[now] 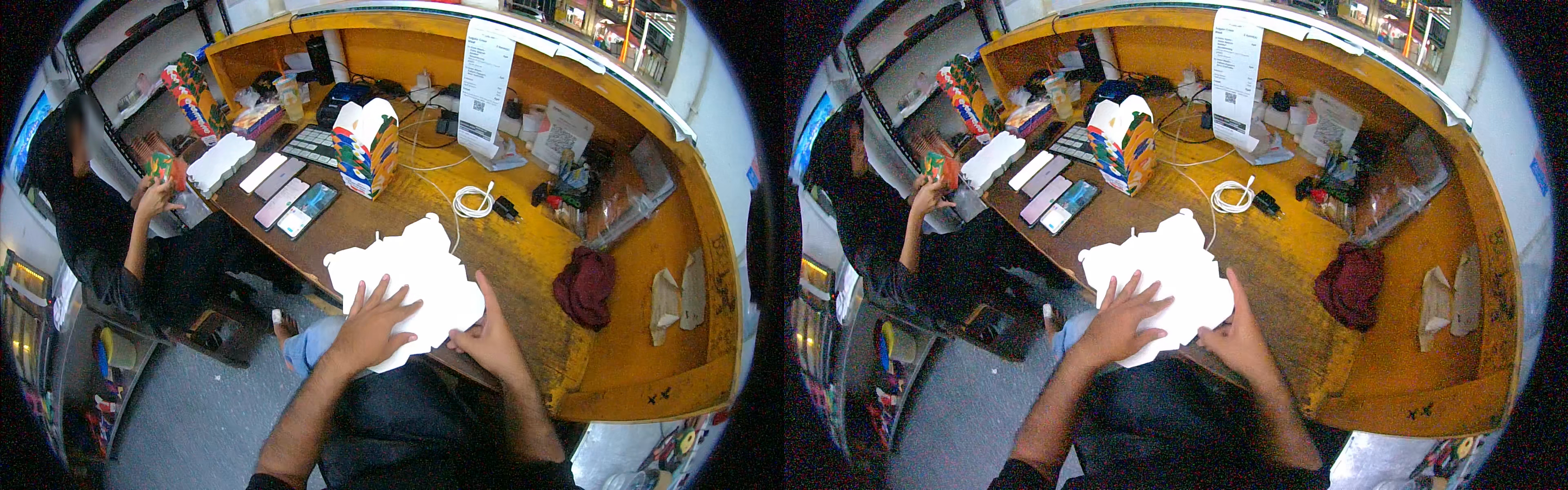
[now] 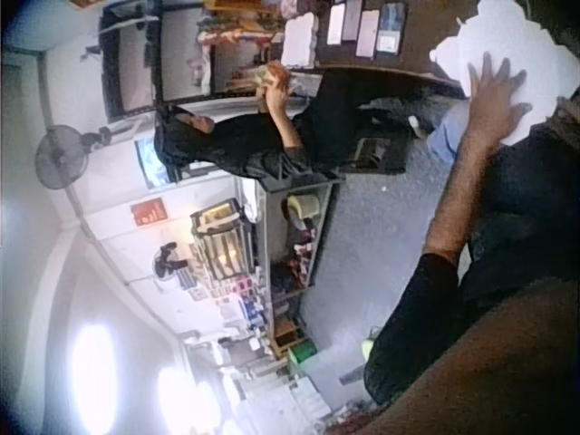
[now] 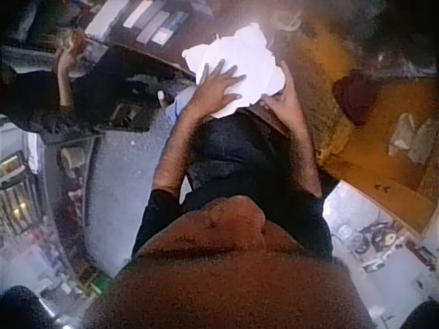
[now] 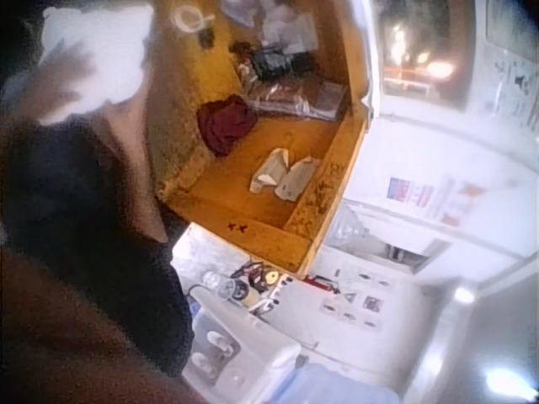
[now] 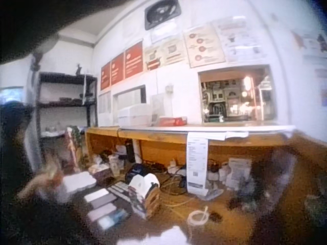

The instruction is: The person folds flat, colorful printed cardboard pieces into small takeaway boxes by hand. They repeatedly pick up a flat piece, fold along creases, and tuck flaps to form a box, then place the finished box on the counter.

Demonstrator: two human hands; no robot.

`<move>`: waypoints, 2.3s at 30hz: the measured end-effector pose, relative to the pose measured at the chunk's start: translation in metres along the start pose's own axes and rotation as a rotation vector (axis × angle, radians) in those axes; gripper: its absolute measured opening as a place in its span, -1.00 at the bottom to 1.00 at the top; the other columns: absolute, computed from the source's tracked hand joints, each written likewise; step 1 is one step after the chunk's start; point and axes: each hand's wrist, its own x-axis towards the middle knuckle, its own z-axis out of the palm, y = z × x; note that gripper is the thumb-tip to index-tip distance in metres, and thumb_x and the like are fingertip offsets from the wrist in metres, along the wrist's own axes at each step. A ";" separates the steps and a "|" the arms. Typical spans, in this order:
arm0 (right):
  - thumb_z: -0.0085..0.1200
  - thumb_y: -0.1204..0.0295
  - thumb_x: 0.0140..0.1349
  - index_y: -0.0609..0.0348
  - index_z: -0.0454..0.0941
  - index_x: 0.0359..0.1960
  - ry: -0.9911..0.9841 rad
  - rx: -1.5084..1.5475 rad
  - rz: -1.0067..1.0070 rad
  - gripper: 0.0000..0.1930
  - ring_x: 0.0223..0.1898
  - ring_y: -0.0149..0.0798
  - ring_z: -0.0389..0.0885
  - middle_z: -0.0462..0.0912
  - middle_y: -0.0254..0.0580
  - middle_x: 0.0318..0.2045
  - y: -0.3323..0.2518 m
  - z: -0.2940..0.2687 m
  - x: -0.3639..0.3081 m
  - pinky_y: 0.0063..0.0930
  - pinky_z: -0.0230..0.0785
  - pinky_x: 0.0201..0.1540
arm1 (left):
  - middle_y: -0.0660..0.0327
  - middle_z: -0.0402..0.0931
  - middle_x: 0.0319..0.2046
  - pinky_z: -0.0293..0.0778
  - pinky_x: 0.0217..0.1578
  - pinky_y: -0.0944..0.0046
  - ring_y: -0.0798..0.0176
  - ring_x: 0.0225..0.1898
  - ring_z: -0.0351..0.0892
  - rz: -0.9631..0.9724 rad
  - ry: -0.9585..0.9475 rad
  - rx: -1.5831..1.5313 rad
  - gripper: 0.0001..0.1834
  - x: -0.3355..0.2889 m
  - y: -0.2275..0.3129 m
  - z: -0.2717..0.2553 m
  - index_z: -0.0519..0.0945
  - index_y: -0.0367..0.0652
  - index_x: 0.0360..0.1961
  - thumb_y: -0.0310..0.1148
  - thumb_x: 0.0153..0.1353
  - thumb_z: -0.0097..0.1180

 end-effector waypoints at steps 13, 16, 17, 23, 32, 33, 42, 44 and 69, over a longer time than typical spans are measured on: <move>0.42 0.56 0.10 0.02 0.78 0.20 -0.179 -1.034 -0.676 -0.45 0.39 0.05 0.65 0.73 0.08 0.29 0.013 -0.016 0.021 0.02 0.43 0.51 | -0.09 0.24 0.64 0.00 0.64 -0.42 -0.37 0.70 0.02 0.197 -0.161 0.020 -0.43 -0.001 -0.035 -0.017 0.69 0.33 0.39 -0.32 0.35 0.34; 0.42 0.47 0.12 0.07 0.81 0.06 -0.157 -1.194 -0.690 -0.59 0.21 -0.06 0.79 0.86 -0.05 0.06 -0.010 0.010 0.000 -0.05 0.57 0.34 | -0.08 0.40 0.53 0.20 0.58 -0.27 -0.30 0.60 0.26 0.115 -0.012 -0.049 -0.41 -0.032 0.015 -0.044 0.72 0.06 0.34 -0.30 0.23 0.43; 0.44 0.38 0.12 0.10 0.80 0.02 -0.142 -1.239 -0.760 -0.61 0.12 -0.06 0.84 0.87 -0.09 0.04 -0.009 0.018 -0.004 -0.09 0.63 0.19 | -0.06 0.46 0.48 0.27 0.54 -0.22 -0.27 0.54 0.34 0.082 0.012 -0.076 -0.40 -0.038 0.022 -0.042 0.72 -0.02 0.31 -0.31 0.19 0.45; 0.38 0.36 0.22 0.09 0.80 0.03 -0.242 -0.948 -0.746 -0.67 0.06 -0.01 0.76 0.83 -0.12 -0.10 -0.012 0.033 0.000 -0.07 0.60 0.19 | 0.05 0.70 0.07 0.60 0.24 -0.03 -0.09 0.20 0.65 0.014 0.185 -0.156 -0.51 -0.053 0.003 -0.006 0.77 -0.13 0.13 -0.50 0.11 0.44; 0.36 0.12 0.42 0.13 0.76 0.07 -0.371 -0.879 -0.411 -0.62 -0.02 0.12 0.79 0.83 0.03 -0.12 -0.027 0.023 0.050 -0.04 0.62 0.07 | 0.01 0.80 -0.19 0.66 -0.02 -0.11 -0.13 -0.05 0.78 -0.222 0.042 -0.175 -0.66 -0.039 -0.004 -0.033 0.82 -0.06 0.00 -0.06 0.41 0.37; 0.35 0.07 0.44 0.14 0.75 0.09 -0.371 -0.909 -0.334 -0.59 -0.04 0.15 0.80 0.82 0.07 -0.11 -0.028 0.023 0.057 -0.02 0.62 0.05 | -0.01 0.80 -0.21 0.66 -0.04 -0.12 -0.14 -0.07 0.79 -0.278 0.007 -0.141 -0.62 -0.036 -0.005 -0.035 0.81 -0.08 0.00 -0.01 0.42 0.36; 0.47 0.02 0.34 0.06 0.31 0.57 -0.131 -0.735 -0.131 -0.12 0.11 0.26 0.80 0.77 0.33 0.10 -0.016 0.037 0.080 0.04 0.64 0.15 | -0.18 0.58 0.09 0.65 0.01 -0.16 -0.27 0.02 0.71 -0.530 0.200 -0.168 -0.30 -0.011 0.012 -0.005 0.36 -0.21 0.58 -0.11 0.56 0.19; 0.46 0.06 0.34 0.00 0.19 0.65 -0.088 -0.742 -0.184 -0.05 0.11 0.30 0.79 0.75 0.36 0.11 -0.012 0.041 0.079 0.08 0.64 0.15 | -0.14 0.56 0.05 0.65 -0.03 -0.14 -0.23 -0.03 0.70 -0.441 0.251 -0.049 -0.32 -0.013 0.008 0.003 0.33 -0.19 0.62 -0.17 0.58 0.14; 0.31 0.03 0.40 -0.08 0.34 0.64 0.077 -1.077 -0.573 -0.19 0.02 0.11 0.53 0.62 0.05 0.05 0.006 0.058 0.061 0.08 0.40 0.10 | -0.19 0.30 0.55 0.11 0.61 -0.27 -0.22 0.63 0.19 -0.259 0.403 -0.006 -0.22 -0.010 -0.001 0.021 0.32 -0.27 0.59 -0.05 0.51 0.18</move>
